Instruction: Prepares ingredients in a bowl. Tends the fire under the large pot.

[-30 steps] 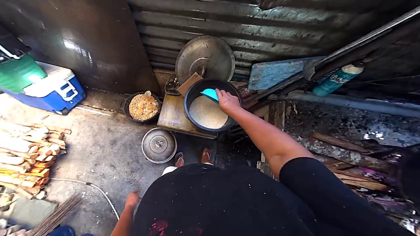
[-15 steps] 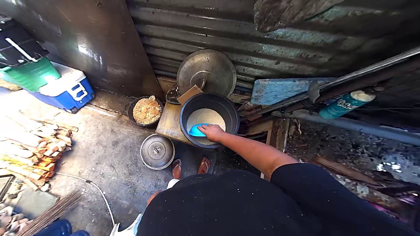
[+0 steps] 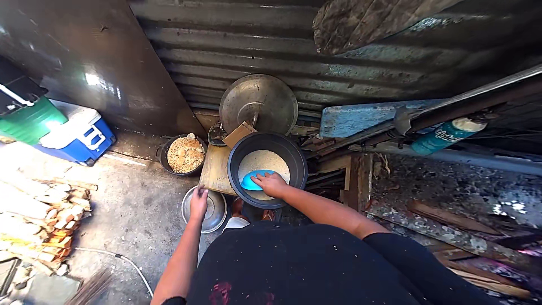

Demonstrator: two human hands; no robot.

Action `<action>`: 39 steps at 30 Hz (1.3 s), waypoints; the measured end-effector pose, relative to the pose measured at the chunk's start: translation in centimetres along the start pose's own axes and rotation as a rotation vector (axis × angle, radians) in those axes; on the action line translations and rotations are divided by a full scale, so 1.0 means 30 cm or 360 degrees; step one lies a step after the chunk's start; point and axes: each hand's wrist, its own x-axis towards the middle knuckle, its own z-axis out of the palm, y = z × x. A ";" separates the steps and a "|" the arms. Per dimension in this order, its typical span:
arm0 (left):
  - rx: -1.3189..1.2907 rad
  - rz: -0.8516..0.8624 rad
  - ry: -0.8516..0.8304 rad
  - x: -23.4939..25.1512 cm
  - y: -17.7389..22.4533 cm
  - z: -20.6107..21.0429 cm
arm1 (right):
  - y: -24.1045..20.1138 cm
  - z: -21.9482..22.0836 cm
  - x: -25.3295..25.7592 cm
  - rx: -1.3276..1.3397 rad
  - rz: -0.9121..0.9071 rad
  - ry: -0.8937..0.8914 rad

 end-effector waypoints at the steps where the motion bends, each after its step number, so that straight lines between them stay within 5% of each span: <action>1: 0.0108 0.0067 -0.0077 0.084 0.081 0.010 | 0.000 -0.001 0.002 0.0019 0.0016 0.0001; 8: 0.0853 0.0390 -0.0527 0.572 0.498 0.238 | 0.035 -0.025 0.057 0.0175 0.0191 0.0062; 15: 0.1400 0.0487 -0.0752 0.791 0.602 0.484 | 0.005 -0.014 0.080 0.0317 0.0382 -0.0011; 21: 0.1394 0.0636 -0.0841 0.817 0.627 0.400 | -0.016 -0.009 0.073 0.0369 0.0424 0.0003; 28: 0.0909 0.1098 -0.0453 0.698 0.781 0.029 | 0.015 0.003 0.058 0.0315 0.0348 0.0039; 31: 0.0470 0.1261 -0.0319 0.565 0.834 -0.088 | 0.052 -0.022 0.016 0.0635 0.0333 0.0133; 35: -0.0227 0.1199 -0.0432 0.349 0.860 -0.092 | 0.049 -0.186 -0.150 0.1294 0.0315 0.0847; 39: -0.0401 0.0998 -0.0543 0.169 0.812 0.082 | 0.035 -0.226 -0.341 0.1712 0.0114 0.1584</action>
